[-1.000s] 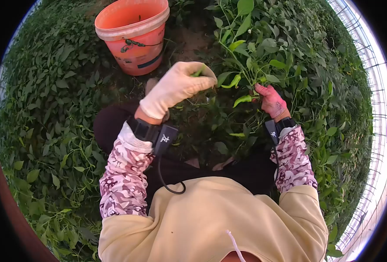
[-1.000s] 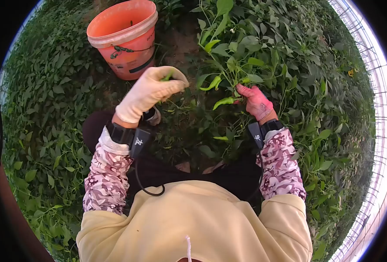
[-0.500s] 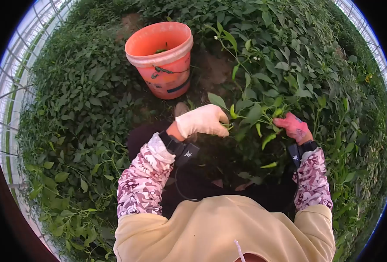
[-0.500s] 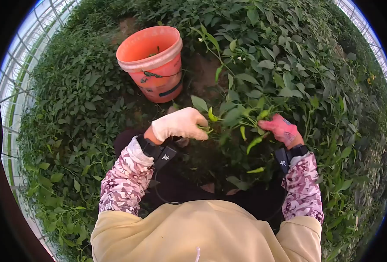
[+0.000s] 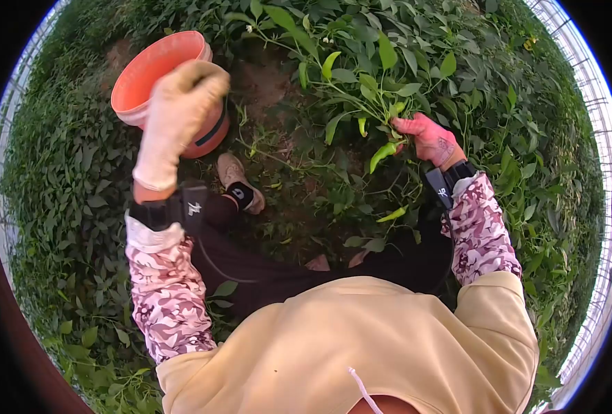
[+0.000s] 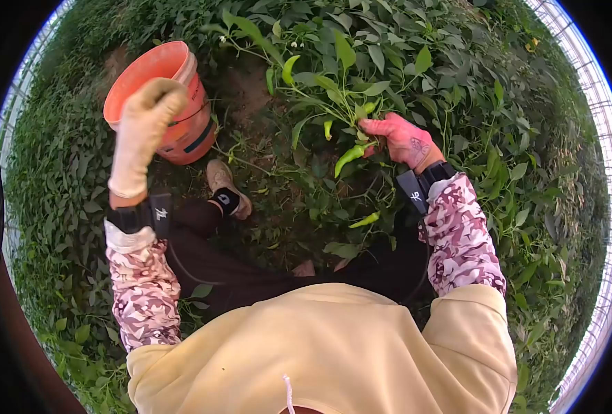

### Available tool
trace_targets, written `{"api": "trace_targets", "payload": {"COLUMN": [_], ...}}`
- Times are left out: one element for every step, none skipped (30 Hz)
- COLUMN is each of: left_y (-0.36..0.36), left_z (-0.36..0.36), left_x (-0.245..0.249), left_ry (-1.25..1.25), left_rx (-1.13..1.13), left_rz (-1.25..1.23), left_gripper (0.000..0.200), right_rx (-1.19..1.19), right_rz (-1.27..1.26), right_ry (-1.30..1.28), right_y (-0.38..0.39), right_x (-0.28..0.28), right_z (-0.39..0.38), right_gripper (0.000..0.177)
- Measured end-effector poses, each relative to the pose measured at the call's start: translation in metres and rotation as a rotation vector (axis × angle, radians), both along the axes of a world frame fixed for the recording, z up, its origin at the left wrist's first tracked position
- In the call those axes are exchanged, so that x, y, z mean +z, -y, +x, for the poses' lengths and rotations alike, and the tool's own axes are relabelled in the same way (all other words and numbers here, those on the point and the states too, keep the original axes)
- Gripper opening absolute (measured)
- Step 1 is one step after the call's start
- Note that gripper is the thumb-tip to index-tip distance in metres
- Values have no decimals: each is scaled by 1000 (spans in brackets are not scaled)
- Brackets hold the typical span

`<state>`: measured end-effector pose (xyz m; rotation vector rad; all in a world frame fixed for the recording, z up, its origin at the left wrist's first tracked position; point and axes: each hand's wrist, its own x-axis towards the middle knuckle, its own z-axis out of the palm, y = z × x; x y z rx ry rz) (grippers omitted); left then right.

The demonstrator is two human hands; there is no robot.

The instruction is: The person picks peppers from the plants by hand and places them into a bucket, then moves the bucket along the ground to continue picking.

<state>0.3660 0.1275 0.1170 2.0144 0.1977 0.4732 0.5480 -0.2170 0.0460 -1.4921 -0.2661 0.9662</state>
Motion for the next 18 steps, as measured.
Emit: {"api": "trace_targets", "payload": {"left_y": [30,55,80,103,125,144,161,173,182,186,184,180,176,170,161,146,128,107], "left_z": [-1,0,2,8,15,22,31,40,49,56,58,60,60,54,49,40,28,19], "left_x": [-8,-26,-40,-53,-65,-74,-78,-76,-73,-72,-72,-73,-70,-64,-72,-58,-35,-23], "left_ry": [-117,-158,-182,-150,-116,-93,-65,-146,-227,-216,-210,-308,-403,-594,-513,-484,-455,-329], "left_rx": [-97,-208,-307,-341,-377,-320,-259,-250,-236,-195,-184,-299,-415,-532,-650,-674,-703,-599], "left_rz": [-58,-112,-68,42,156,295,435,485,535,485,491,382,270,-69,-112,-145,-176,-154], "left_gripper": [15,14,16,19,23,27,31,33,35,35,35,36,38,37,33,32,30,29], "right_rx": [7,-1,-11,9,11,-52,-113,-68,-48,-34,-22,-77,-71,3,77,16,-116,-55], "right_rz": [-7,-9,-8,-21,-19,-48,-77,-84,-106,-77,-47,-60,-55,-122,-190,-236,-244,-176], "right_ry": [-6,-20,-35,-40,-46,-17,16,41,16,29,45,57,65,68,69,120,103,107], "right_y": [-2,-4,-5,-5,-8,-13,-17,-17,-19,-19,-19,-21,-20,-16,-14,-16,-9,-2], "right_x": [1,3,2,-4,-3,2,6,6,6,3,-1,-5,-3,-2,-3,14,5,7], "right_z": [-1,-1,1,6,1,-5,-9,-9,-9,-9,-8,-8,-6,-2,-1,-10,-5,-2], "right_gripper": [28,27,26,27,27,27,28,28,29,29,29,26,26,28,29,27,25,23]}}
